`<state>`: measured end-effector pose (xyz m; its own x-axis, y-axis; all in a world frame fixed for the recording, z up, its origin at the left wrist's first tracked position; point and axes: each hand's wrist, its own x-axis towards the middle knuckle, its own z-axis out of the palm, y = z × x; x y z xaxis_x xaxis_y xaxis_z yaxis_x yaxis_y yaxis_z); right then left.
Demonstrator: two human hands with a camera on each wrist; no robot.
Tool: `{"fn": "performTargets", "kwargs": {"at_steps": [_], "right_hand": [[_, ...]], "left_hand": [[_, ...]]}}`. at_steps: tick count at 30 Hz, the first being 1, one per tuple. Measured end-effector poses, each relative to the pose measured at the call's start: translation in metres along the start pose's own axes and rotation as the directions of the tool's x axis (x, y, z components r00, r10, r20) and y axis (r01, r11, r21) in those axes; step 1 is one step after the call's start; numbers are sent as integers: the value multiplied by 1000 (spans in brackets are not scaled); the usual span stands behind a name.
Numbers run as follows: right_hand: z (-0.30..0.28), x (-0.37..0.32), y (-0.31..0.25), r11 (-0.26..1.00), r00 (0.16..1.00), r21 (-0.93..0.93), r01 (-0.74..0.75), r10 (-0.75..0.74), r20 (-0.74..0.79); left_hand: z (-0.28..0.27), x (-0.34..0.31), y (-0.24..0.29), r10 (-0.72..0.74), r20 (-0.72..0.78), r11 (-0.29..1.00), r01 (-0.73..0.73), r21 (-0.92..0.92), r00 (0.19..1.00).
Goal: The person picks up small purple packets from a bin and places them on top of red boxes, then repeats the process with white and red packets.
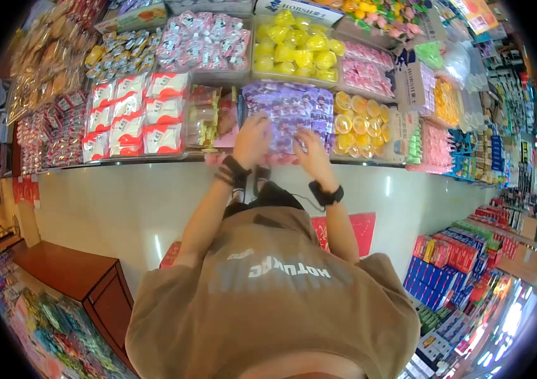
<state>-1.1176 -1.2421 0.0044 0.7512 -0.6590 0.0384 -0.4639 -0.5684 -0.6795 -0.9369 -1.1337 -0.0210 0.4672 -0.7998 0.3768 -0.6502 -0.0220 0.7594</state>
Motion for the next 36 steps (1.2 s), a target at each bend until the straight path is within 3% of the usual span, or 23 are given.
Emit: {"fn": "performTargets", "kwargs": {"at_steps": [1, 7, 10, 12, 17, 19, 22, 23, 25, 28, 29, 30, 31, 34, 35, 36], "right_hand": [[4, 21, 12, 986, 985, -78, 150, -156, -74], [29, 125, 59, 932, 956, -291, 215, -262, -133], [38, 138, 72, 913, 976, -375, 160, -204, -81], [48, 141, 81, 914, 961, -369, 167, -234, -145], [49, 143, 87, 928, 964, -344, 143, -209, -163], [41, 139, 77, 943, 961, -295, 155, -213, -178], [20, 128, 57, 975, 958, -123, 184, -206, -199], [10, 121, 45, 980, 961, -62, 187, -196, -196], [7, 107, 38, 981, 966, 61, 185, -170, -196], [-1, 87, 31, 956, 965, 156, 249, -230, -130], [-2, 80, 29, 954, 977, 214, 208, -194, -83], [-3, 74, 28, 947, 974, 228, 225, -212, -83], [-4, 66, 26, 940, 970, 240, 241, -228, -82], [-14, 43, 19, 943, 964, 219, 252, -226, -138], [-16, 33, 14, 949, 961, 210, 236, -196, -195], [-16, 24, 9, 954, 953, 202, 220, -166, -253]], "left_hand": [[3, 3, -3, -48, 62, 998, 45, 47, 997], [23, 38, -4, -30, 21, 998, 29, 50, 999], [40, 62, -9, -41, 52, 995, 36, 92, 998], [56, 69, -21, 27, 4, 986, -27, 163, 1000], [54, 73, -9, -67, 51, 996, 64, 63, 996], [58, 71, -13, -99, 100, 993, 92, 72, 990], [70, 66, -33, -104, 52, 994, 102, 41, 993], [68, 70, -26, -284, 98, 944, 296, -149, 954], [63, 77, -30, -542, 230, 757, 588, -285, 808], [63, 77, -36, -579, 276, 613, 634, -472, 767], [68, 71, -50, -551, 310, 558, 618, -553, 775], [55, 81, -31, -521, 340, 492, 601, -629, 783], [41, 82, -6, -560, 450, 303, 678, -670, 696], [26, 70, -5, -494, 486, 473, 692, -545, 721], [20, 67, 3, -507, 519, 396, 721, -568, 688], [18, 61, 9, -483, 500, 404, 689, -601, 719]]}}
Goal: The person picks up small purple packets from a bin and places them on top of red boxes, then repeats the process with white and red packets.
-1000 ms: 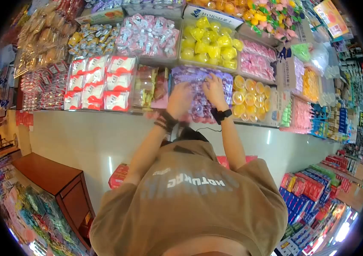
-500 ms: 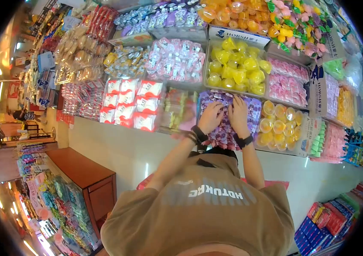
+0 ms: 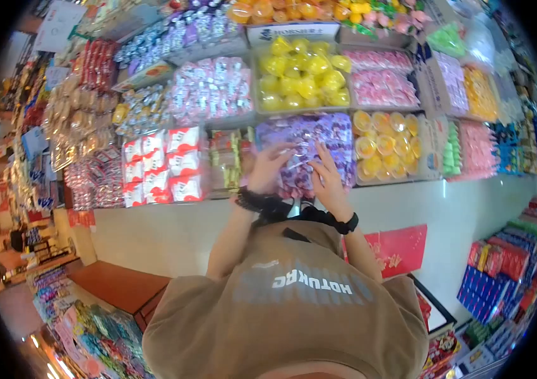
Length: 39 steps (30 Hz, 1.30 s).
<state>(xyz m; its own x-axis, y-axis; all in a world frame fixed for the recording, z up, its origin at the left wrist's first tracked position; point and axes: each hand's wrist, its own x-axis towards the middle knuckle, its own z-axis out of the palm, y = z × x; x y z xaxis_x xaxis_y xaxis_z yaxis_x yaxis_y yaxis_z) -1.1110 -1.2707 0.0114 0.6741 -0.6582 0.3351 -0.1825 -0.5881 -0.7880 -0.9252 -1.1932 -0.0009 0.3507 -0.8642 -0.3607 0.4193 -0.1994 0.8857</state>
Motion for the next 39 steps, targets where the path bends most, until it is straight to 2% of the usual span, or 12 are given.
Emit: {"fn": "performTargets", "kwargs": {"at_steps": [2, 3, 5, 8, 10, 12, 13, 14, 18, 25, 31, 39], "right_hand": [[3, -17, -4, 982, 982, 127, -143, 157, -108], [3, -29, -6, 937, 955, 248, -246, 279, -106], [-2, -52, -19, 689, 804, 498, -526, 594, 28], [6, -81, -46, 703, 773, 566, -431, 611, -170], [16, -102, -63, 603, 686, 646, -468, 709, -165], [23, -131, -60, 620, 643, 634, -462, 727, -242], [21, -141, -67, 602, 606, 606, -520, 760, -236], [19, -150, -73, 575, 559, 585, -572, 795, -234], [4, -178, -96, 723, 584, 503, -473, 685, -436], [-38, -261, -104, 799, 473, 387, -461, 590, -655], [-82, -349, -126, 810, 279, 424, -406, 551, -786], [-117, -508, -179, 794, -131, 504, -340, 490, -862]], "left_hand": [[7, -21, -5, 69, 16, 997, -69, -32, 997], [19, -39, 6, 16, 77, 993, -6, -121, 997], [26, -55, -7, -22, 125, 999, 28, -45, 992], [32, -76, -43, 66, 203, 997, -74, 35, 977], [34, -88, -55, 117, 311, 974, -170, 149, 943], [35, -101, -57, -61, 343, 978, -12, 207, 937], [41, -109, -46, -59, 374, 950, -63, 306, 925], [49, -117, -40, -60, 399, 977, -27, 210, 915], [65, -123, -49, -188, 507, 959, 46, 281, 841], [133, -136, -79, -184, 760, 888, -225, 400, 624], [224, -194, -110, -271, 861, 867, -280, 413, 430], [337, -326, -182, -356, 928, 864, -340, 372, 111]]}}
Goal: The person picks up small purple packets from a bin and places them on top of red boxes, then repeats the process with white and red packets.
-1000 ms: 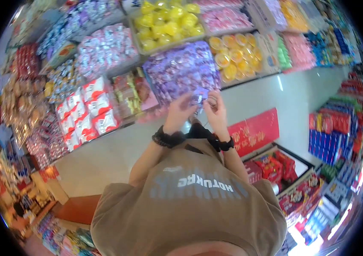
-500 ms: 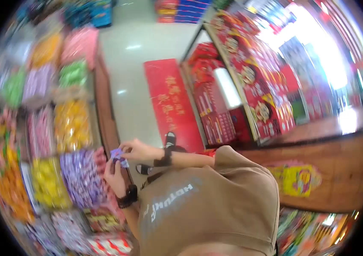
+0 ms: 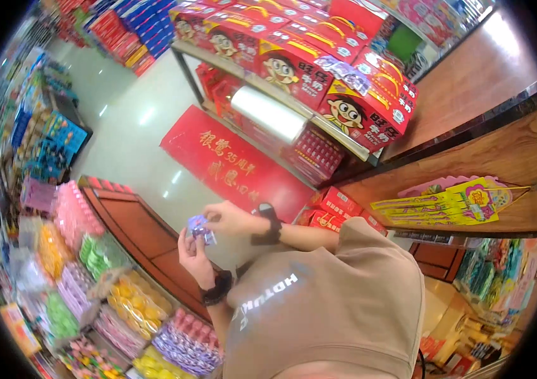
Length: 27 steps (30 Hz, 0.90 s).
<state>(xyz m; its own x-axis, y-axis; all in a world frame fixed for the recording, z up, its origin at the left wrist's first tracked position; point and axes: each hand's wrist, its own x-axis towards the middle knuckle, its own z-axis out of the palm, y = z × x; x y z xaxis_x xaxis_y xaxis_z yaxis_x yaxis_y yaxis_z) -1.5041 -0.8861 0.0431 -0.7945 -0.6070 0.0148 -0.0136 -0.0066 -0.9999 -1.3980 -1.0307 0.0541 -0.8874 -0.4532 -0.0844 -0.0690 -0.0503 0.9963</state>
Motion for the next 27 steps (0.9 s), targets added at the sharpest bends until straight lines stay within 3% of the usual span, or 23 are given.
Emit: {"fn": "performTargets", "kwargs": {"at_steps": [5, 6, 11, 12, 15, 18, 22, 25, 27], "right_hand": [[-106, -4, -3, 1000, 950, 15, 26, -20, -311], [-124, -7, -5, 993, 924, 40, 107, -84, -373], [-204, -26, -27, 995, 745, 18, 99, -62, -664], [-218, -29, -42, 992, 651, -54, 115, -116, -750], [-269, -33, -43, 899, 406, -436, -38, -385, -829], [-325, -34, -60, 670, 298, -698, -252, -632, -715], [-379, -16, -65, 494, 314, -686, -534, -638, -703], [-400, -3, -65, 364, 394, -651, -666, -570, -721], [-410, 8, -42, 386, 508, -700, -600, -492, -707]], "left_hand": [[110, 56, 19, -30, 253, 999, 37, -23, 967], [126, 66, 15, -25, 307, 999, 34, -25, 951], [226, 105, 45, 89, 489, 977, -173, 129, 868], [245, 112, 55, 99, 534, 967, -207, 148, 840], [299, 140, 62, 171, 629, 943, -311, 119, 758], [358, 163, 70, 220, 705, 932, -359, 52, 675], [431, 196, 65, 301, 765, 894, -448, -18, 569], [473, 218, 57, 282, 793, 893, -450, -10, 541], [489, 238, 44, 414, 786, 777, -628, -42, 459]]}}
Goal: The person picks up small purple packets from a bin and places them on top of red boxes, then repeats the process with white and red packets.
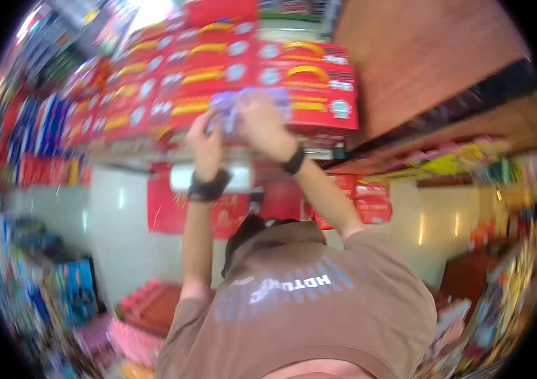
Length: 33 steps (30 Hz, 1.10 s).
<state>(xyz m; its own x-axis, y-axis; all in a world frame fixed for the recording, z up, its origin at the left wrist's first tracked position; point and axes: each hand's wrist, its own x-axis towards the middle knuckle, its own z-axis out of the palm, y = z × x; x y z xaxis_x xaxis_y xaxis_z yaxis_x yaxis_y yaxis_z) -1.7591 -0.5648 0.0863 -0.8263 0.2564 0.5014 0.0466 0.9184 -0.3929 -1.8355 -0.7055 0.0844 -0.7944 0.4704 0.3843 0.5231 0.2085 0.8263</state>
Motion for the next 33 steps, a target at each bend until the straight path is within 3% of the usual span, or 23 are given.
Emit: {"fn": "performTargets", "kwargs": {"at_steps": [1, 2, 3, 4, 5, 6, 10, 13, 17, 19, 20, 21, 22, 23, 24, 25, 26, 33], "right_hand": [[13, 0, 12, 1000, 999, 8, 11, -11, 50], [-12, 3, -6, 997, 999, -73, -37, 38, 14], [-3, -4, -2, 995, 998, -103, 3, -9, -59], [-13, -7, -8, 998, 999, -54, -35, 36, 14], [-13, -4, -9, 997, 997, 3, -79, 79, -14], [-6, -8, -6, 994, 995, -86, -65, 59, -80], [5, -7, -15, 985, 994, -131, -108, 108, -11], [6, -5, -22, 987, 975, -46, -156, 147, -165], [-13, -1, -21, 930, 851, 251, -268, 351, -390], [-14, -2, -20, 777, 644, 515, -363, 609, -464], [-10, -2, -19, 607, 537, 700, -376, 759, -369], [-19, -3, -23, 524, 488, 760, -384, 814, -314], [-27, -4, -24, 403, 483, 832, -382, 854, -192], [-20, -7, -15, 316, 473, 882, -349, 872, -126], [-8, -9, -7, 277, 488, 937, -211, 861, -145], [-22, -1, -17, 157, 458, 977, -141, 886, -76], [-21, -1, -10, 108, 490, 982, -155, 872, -19], [-18, 7, -17, 384, 607, 864, -325, 785, -121]], "left_hand": [[0, 7, -8, 90, 1, 995, -90, 38, 996], [5, 13, -13, 42, 29, 999, -42, -23, 999], [4, 13, -8, 32, 46, 999, -32, 9, 998], [-4, 17, 2, -84, 183, 996, 85, 3, 979], [2, 24, -25, -38, 151, 999, 39, -7, 988], [1, 28, -17, -34, 142, 999, 37, -20, 989], [-7, 40, -27, 36, 178, 999, -43, 31, 983], [-4, 44, -35, 88, 174, 996, -89, -2, 981], [-4, 53, -33, 41, 243, 999, -33, -37, 969], [2, 58, -38, -64, 333, 992, 98, -85, 941], [5, 57, -45, -7, 309, 997, 32, -77, 951], [8, 56, -38, -88, 341, 995, 97, -11, 936], [8, 58, -31, -66, 342, 998, 58, 32, 937], [11, 60, -29, 132, 283, 991, -129, -32, 950], [11, 61, -36, 115, 297, 988, -140, 66, 948], [12, 67, -30, 327, 252, 923, -365, 122, 911], [17, 69, -31, 284, 256, 941, -320, 112, 924], [20, 72, -18, 294, 247, 930, -336, 147, 923]]}}
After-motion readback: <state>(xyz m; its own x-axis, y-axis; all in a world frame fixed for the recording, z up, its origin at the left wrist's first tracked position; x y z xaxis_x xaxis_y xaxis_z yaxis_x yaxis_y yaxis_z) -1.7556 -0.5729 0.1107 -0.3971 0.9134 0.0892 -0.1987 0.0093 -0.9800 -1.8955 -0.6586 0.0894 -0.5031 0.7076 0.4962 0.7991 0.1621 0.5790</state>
